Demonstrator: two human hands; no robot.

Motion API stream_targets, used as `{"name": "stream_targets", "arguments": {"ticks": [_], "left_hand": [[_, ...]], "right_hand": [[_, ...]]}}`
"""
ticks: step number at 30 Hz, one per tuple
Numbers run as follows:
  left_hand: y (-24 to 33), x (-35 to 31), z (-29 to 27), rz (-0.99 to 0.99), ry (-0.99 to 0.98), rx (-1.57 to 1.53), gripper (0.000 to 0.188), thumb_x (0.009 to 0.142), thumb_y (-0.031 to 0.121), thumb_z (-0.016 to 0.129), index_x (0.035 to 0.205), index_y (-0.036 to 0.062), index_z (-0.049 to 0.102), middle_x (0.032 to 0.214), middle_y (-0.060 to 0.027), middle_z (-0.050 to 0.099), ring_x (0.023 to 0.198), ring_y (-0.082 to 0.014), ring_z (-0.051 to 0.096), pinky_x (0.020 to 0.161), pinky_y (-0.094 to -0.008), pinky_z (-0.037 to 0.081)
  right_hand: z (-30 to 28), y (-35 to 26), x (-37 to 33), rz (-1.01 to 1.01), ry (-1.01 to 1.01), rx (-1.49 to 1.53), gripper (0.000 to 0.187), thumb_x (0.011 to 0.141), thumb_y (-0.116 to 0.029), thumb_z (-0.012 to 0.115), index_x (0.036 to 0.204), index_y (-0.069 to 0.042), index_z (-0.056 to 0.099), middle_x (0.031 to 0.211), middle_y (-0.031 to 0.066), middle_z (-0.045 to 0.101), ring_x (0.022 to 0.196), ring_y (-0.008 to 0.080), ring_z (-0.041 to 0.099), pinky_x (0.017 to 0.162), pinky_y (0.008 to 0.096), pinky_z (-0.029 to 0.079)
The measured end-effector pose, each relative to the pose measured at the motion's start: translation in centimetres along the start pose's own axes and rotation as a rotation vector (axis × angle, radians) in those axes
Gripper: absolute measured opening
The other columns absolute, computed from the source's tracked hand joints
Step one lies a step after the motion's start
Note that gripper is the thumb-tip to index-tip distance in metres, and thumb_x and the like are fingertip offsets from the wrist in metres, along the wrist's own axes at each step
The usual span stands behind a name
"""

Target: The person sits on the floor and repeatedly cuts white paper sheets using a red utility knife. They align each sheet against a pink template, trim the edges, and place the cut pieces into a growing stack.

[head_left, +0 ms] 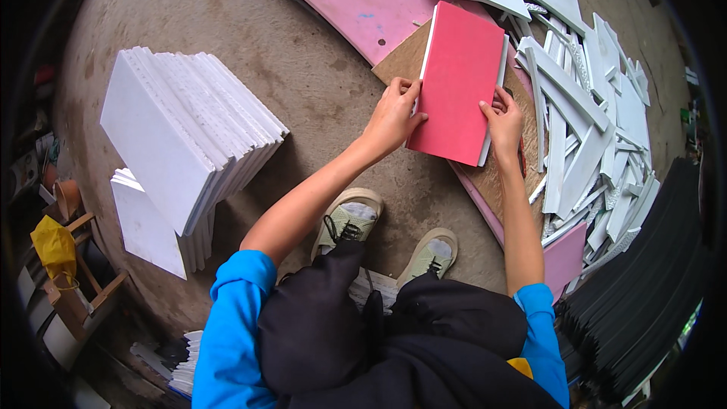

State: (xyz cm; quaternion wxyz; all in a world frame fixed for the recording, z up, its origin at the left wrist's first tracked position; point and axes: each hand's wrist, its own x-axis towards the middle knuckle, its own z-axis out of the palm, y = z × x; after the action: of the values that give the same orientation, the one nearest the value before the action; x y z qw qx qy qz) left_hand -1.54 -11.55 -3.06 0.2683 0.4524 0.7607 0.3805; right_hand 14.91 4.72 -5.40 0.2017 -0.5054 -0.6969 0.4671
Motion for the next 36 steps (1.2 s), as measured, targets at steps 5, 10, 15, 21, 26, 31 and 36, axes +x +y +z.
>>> {"name": "stream_targets", "arguments": {"ticks": [5,10,15,21,26,31,36], "left_hand": [[-0.3,0.3,0.1,-0.056,-0.022,-0.103,0.061,0.067,0.006,0.071,0.120,-0.0010,0.044,0.109,-0.0192,0.047,0.101,-0.0358,0.050,0.086,-0.0396,0.044],[0.0,1.5,-0.5,-0.093,-0.092,-0.081,0.079,0.063,0.006,0.073,0.131,0.0100,0.033,0.110,-0.0191,0.046,0.105,-0.0338,0.048,0.085,-0.0409,0.045],[1.3,2.4,-0.5,0.267,-0.077,0.386,0.071,0.069,0.008,0.069,0.131,0.0292,0.040,0.123,-0.0176,0.042,0.121,-0.0283,0.036,0.100,-0.0511,0.032],[3.1,0.5,1.5,0.454,-0.247,0.626,0.055,0.081,0.038,0.058,0.127,0.0107,0.046,0.136,-0.0185,0.035,0.130,-0.0333,0.027,0.103,-0.0510,0.027],[5.0,0.9,4.2,0.468,-0.060,0.892,0.092,0.065,0.064,0.061,0.133,0.0074,0.038,0.117,-0.0170,0.048,0.113,-0.0439,0.042,0.086,-0.0472,0.046],[7.3,6.0,3.6,0.273,-0.306,0.943,0.114,0.052,0.066,0.069,0.140,0.0109,0.024,0.107,-0.0092,0.047,0.102,-0.0349,0.048,0.059,-0.0345,0.054],[7.2,9.5,3.4,0.135,-0.539,0.898,0.136,0.038,0.066,0.076,0.143,0.0128,0.008,0.115,-0.0107,0.046,0.103,-0.0351,0.046,0.068,-0.0418,0.054]], "right_hand": [[0.2,-0.1,0.1,-0.051,-0.014,-0.078,0.047,0.072,-0.002,0.069,0.115,0.003,0.051,0.098,0.0133,0.058,0.083,0.0185,0.061,0.072,0.0284,0.052],[-0.4,-2.6,1.8,0.134,-0.162,-0.047,0.048,0.068,0.003,0.069,0.110,0.004,0.045,0.096,0.0143,0.059,0.083,0.0203,0.062,0.072,0.0290,0.052],[-0.2,-2.2,2.8,0.229,-0.028,-0.135,0.053,0.064,0.000,0.074,0.108,0.002,0.046,0.088,0.0131,0.062,0.080,0.0195,0.063,0.071,0.0299,0.052],[0.5,-0.3,1.4,0.094,0.104,-0.122,0.046,0.061,-0.005,0.078,0.099,0.002,0.052,0.085,0.0126,0.063,0.078,0.0201,0.063,0.071,0.0304,0.051],[0.5,-1.5,-0.2,0.010,0.108,-0.086,0.035,0.067,-0.006,0.073,0.097,0.001,0.055,0.091,0.0120,0.059,0.084,0.0221,0.060,0.075,0.0321,0.049],[-3.4,-1.0,-3.7,-0.095,0.343,-0.540,0.037,0.075,-0.009,0.066,0.109,-0.001,0.053,0.109,0.0142,0.050,0.103,0.0292,0.049,0.088,0.0393,0.041],[-5.8,1.4,-5.4,-0.103,0.221,-0.728,0.050,0.076,-0.012,0.066,0.120,-0.001,0.045,0.111,0.0160,0.047,0.103,0.0326,0.047,0.088,0.0425,0.040]]}}
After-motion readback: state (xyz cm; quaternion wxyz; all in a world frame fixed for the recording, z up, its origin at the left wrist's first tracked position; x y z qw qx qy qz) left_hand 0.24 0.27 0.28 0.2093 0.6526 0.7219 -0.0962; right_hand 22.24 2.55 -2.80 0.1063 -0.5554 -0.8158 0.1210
